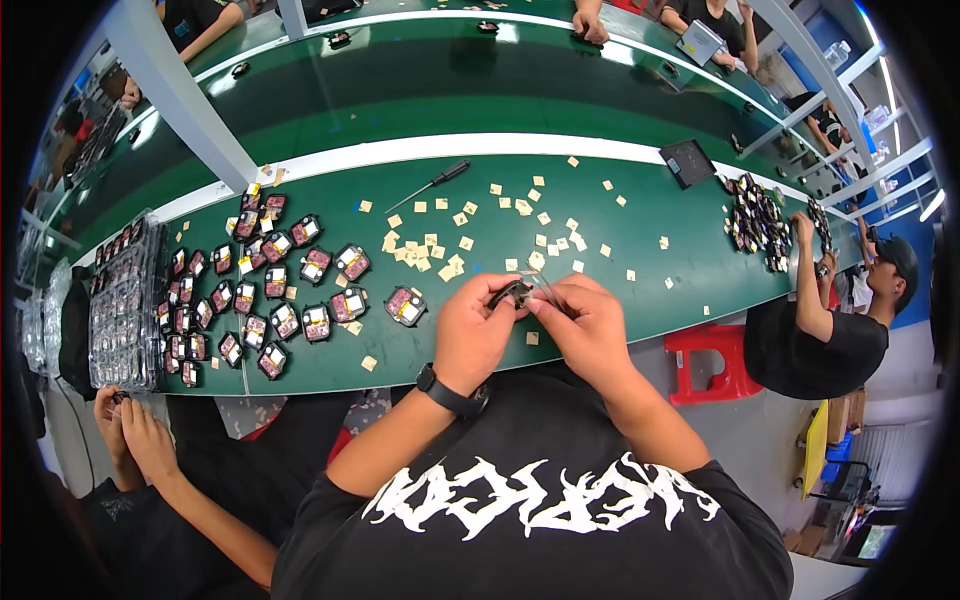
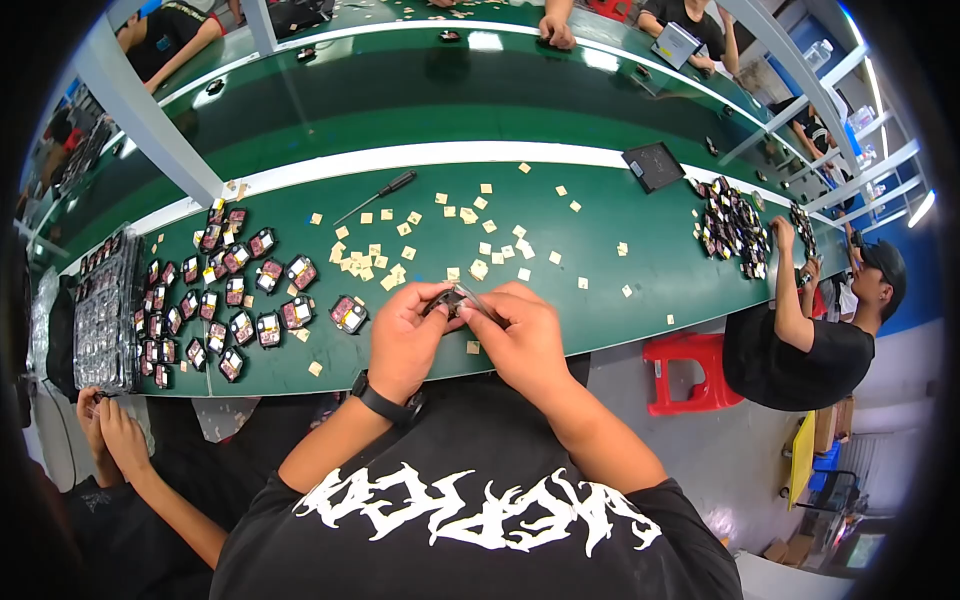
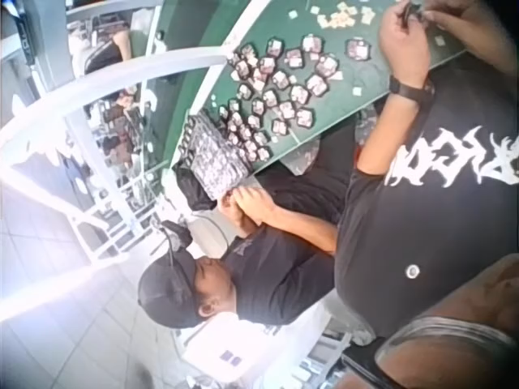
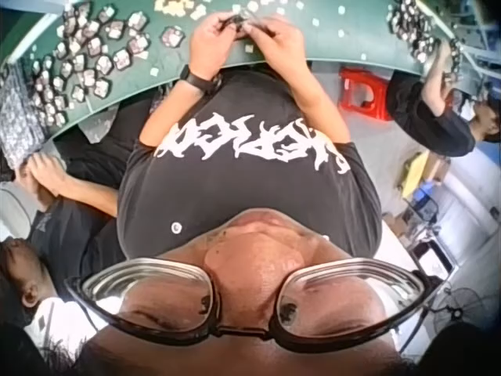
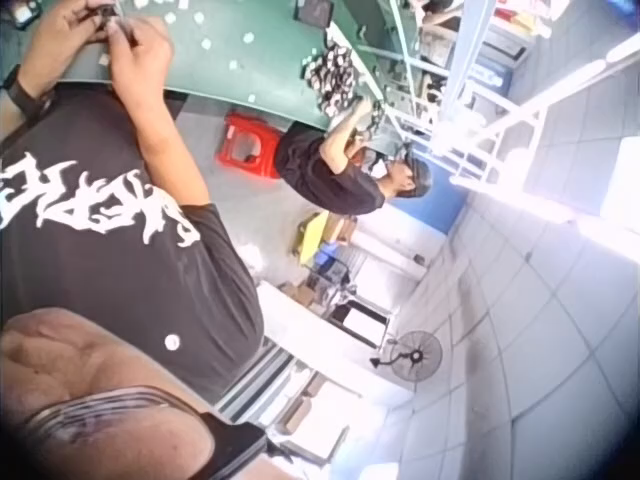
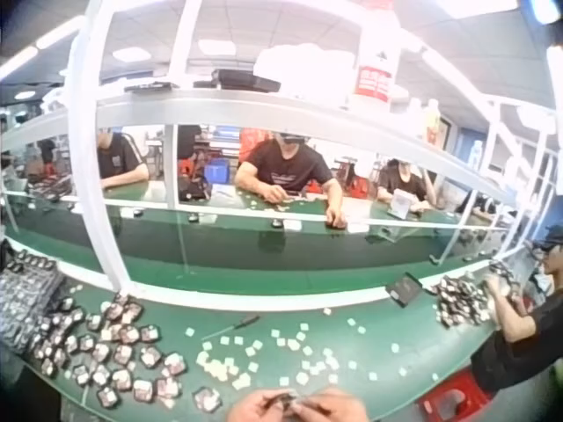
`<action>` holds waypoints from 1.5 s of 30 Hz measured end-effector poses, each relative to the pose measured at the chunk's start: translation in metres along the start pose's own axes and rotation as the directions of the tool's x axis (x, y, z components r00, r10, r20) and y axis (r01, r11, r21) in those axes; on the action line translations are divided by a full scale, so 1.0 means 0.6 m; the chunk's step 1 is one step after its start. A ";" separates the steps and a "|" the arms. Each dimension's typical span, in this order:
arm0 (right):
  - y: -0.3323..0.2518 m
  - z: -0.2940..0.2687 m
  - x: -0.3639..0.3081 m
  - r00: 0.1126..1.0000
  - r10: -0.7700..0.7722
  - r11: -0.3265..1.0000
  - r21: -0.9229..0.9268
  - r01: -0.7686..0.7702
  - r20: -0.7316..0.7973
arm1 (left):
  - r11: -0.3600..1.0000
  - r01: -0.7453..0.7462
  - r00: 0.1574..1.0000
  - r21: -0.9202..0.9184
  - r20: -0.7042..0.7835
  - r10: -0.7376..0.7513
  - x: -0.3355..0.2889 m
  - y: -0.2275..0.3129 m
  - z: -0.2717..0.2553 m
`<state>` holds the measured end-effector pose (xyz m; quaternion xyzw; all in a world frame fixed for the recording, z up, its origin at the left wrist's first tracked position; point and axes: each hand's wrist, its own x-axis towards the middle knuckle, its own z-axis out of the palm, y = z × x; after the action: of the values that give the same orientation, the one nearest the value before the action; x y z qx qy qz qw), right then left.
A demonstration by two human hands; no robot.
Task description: Manually assembling small electronic parts and applying stickers at a factory workbench.
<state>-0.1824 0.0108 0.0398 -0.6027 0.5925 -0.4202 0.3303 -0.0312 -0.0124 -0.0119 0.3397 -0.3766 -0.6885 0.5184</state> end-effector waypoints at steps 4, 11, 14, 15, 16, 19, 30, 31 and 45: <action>0.011 0.015 -0.002 0.998 -0.052 0.999 0.005 0.052 -0.021 | 0.999 0.014 1.000 0.043 0.016 -0.015 0.001 -0.002 -0.005; 0.040 0.012 0.006 0.991 0.121 0.979 0.157 -0.128 0.057 | 0.997 0.056 0.993 0.052 0.101 -0.061 -0.001 0.006 -0.006; 0.035 0.009 0.012 0.980 0.191 0.965 0.173 -0.198 0.052 | 0.994 0.099 0.986 -0.037 0.137 -0.093 0.001 0.006 -0.007; 0.033 0.009 0.017 0.980 0.196 0.963 0.177 -0.201 0.047 | 0.993 0.102 0.988 -0.064 0.125 -0.094 0.000 0.007 -0.009; 0.030 0.009 0.019 0.957 0.286 0.927 0.237 -0.290 0.048 | 0.990 0.110 0.989 -0.090 0.110 -0.100 -0.003 0.007 -0.010; 0.035 0.000 0.033 0.914 0.393 0.849 0.344 -0.402 0.098 | 0.992 0.125 0.984 -0.034 0.132 -0.120 -0.001 0.014 -0.012; 0.044 -0.038 0.048 0.830 0.360 0.732 0.423 -0.534 0.427 | 0.964 0.238 0.929 0.118 0.263 -0.262 0.002 0.028 -0.013; 0.034 -0.046 0.045 0.829 0.358 0.725 0.432 -0.537 0.430 | 0.959 0.248 0.917 0.137 0.285 -0.278 0.000 0.034 -0.011; -0.036 -0.111 -0.025 0.947 0.034 0.869 0.459 -0.186 0.319 | 0.802 -0.180 0.923 0.570 0.380 -0.063 -0.080 0.167 0.059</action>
<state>-0.2318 0.0340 0.0861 -0.5225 0.4453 -0.4383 0.5801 -0.0043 0.0222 0.0962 0.3328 -0.6767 -0.5714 0.3238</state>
